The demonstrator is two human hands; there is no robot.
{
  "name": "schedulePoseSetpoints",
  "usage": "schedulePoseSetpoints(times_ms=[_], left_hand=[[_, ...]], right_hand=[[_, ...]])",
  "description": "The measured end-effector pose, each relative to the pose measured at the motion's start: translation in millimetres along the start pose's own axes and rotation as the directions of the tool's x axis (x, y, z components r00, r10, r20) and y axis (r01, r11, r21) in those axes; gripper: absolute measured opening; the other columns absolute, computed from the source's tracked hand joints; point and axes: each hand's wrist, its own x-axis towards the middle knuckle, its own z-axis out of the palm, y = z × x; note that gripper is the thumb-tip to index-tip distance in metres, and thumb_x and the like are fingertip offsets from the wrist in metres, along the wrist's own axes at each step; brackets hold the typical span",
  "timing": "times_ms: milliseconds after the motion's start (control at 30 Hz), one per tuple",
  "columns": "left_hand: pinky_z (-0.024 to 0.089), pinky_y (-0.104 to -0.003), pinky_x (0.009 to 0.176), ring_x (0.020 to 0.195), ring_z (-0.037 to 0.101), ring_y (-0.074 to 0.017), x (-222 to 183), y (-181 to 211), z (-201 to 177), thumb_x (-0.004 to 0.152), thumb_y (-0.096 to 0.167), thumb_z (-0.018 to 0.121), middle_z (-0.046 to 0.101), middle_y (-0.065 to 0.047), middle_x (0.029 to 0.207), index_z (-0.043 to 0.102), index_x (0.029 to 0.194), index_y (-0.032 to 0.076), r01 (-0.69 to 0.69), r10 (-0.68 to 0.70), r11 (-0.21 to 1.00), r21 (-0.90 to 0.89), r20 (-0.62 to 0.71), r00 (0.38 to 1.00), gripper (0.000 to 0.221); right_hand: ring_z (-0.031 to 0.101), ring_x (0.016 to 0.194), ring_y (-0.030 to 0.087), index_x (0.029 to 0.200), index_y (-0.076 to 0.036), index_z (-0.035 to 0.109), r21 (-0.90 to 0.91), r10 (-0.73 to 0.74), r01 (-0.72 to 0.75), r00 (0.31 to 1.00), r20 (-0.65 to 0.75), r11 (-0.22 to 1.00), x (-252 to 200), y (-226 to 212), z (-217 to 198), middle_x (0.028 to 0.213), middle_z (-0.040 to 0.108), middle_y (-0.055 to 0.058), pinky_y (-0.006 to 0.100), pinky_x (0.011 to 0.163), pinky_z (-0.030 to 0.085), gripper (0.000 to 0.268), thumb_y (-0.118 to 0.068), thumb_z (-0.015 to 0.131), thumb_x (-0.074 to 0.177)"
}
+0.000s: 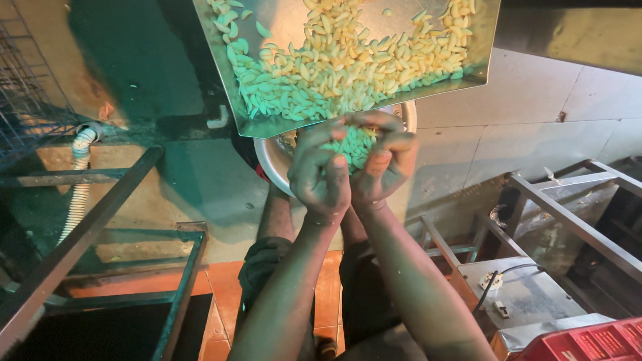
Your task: The person feeds peeled cassava pieces from a metal tray into a grinding machine using both hands and a metal pusher. The ground cassava collects in a white bucket below. The person occasionally uses a spoon to stir the contents of the bucket.
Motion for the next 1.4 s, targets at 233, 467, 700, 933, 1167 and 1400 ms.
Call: schedulePoseSetpoints(times_ms=[233, 467, 700, 933, 1167, 1400], left_hand=[[0.054, -0.043, 0.11, 0.12, 0.069, -0.035, 1, -1, -4, 0.113, 0.03, 0.042, 0.069, -0.02, 0.125, 0.064, 0.122, -0.005, 0.036, -0.048, 0.987, 0.156, 0.076, 0.996, 0.042], [0.052, -0.046, 0.113, 0.127, 0.066, -0.0436, -1, 1, -7, 0.112, 0.025, 0.039, 0.072, -0.017, 0.122, 0.065, 0.128, -0.005, -0.038, -0.027, 0.916, 0.399, 0.157, 0.987, 0.043], [0.056, -0.042, 0.108, 0.122, 0.07, -0.0382, -7, -6, -13, 0.111, 0.029, 0.036, 0.069, -0.024, 0.127, 0.057, 0.135, -0.009, 0.0, -0.044, 0.958, 0.287, 0.146, 0.988, 0.049], [0.05, -0.044, 0.115, 0.13, 0.062, -0.0382, -3, -2, -16, 0.114, 0.038, 0.038, 0.06, -0.027, 0.139, 0.047, 0.141, -0.011, 0.102, -0.107, 0.994, 0.051, 0.114, 0.988, 0.057], [0.055, -0.042, 0.111, 0.125, 0.069, -0.034, -2, -5, -16, 0.114, 0.035, 0.035, 0.069, -0.021, 0.131, 0.057, 0.135, -0.008, 0.105, -0.124, 0.984, 0.142, 0.133, 0.983, 0.053], [0.048, -0.043, 0.116, 0.134, 0.063, -0.036, -6, -11, -17, 0.115, 0.043, 0.04, 0.064, -0.024, 0.139, 0.05, 0.142, -0.007, 0.113, -0.117, 0.993, 0.041, 0.139, 0.983, 0.058]], right_hand=[[0.069, 0.111, 0.03, 0.114, 0.005, 0.064, -0.337, 0.028, 0.017, 0.991, 0.127, 0.942, 7, -8, -6, 0.119, 0.069, 0.021, 0.04, 0.101, 0.055, 0.05, -0.04, 0.043, 0.116], [0.067, 0.099, 0.02, 0.127, 0.002, 0.057, -0.44, 0.03, -0.013, 0.999, 0.033, 0.898, -7, 5, -13, 0.112, 0.072, 0.014, 0.031, 0.089, 0.055, 0.048, -0.042, 0.047, 0.113], [0.069, 0.114, 0.027, 0.132, 0.004, 0.057, -0.417, 0.006, 0.065, 0.986, 0.166, 0.907, -10, 6, -16, 0.125, 0.067, 0.02, 0.039, 0.103, 0.055, 0.049, -0.039, 0.041, 0.116], [0.066, 0.109, 0.036, 0.126, 0.005, 0.059, -0.591, -0.102, 0.279, 0.944, 0.314, 0.757, -1, -5, -10, 0.119, 0.066, 0.021, 0.043, 0.096, 0.054, 0.039, -0.031, 0.047, 0.115], [0.066, 0.101, 0.033, 0.119, 0.002, 0.06, -0.606, -0.156, 0.272, 0.959, 0.238, 0.747, -2, -2, -5, 0.11, 0.067, 0.017, 0.043, 0.09, 0.055, 0.017, -0.012, 0.058, 0.109], [0.068, 0.103, 0.032, 0.119, 0.001, 0.059, -0.571, -0.129, 0.263, 0.956, 0.264, 0.778, -2, -5, -10, 0.11, 0.068, 0.016, 0.041, 0.092, 0.056, 0.014, -0.004, 0.056, 0.107]])
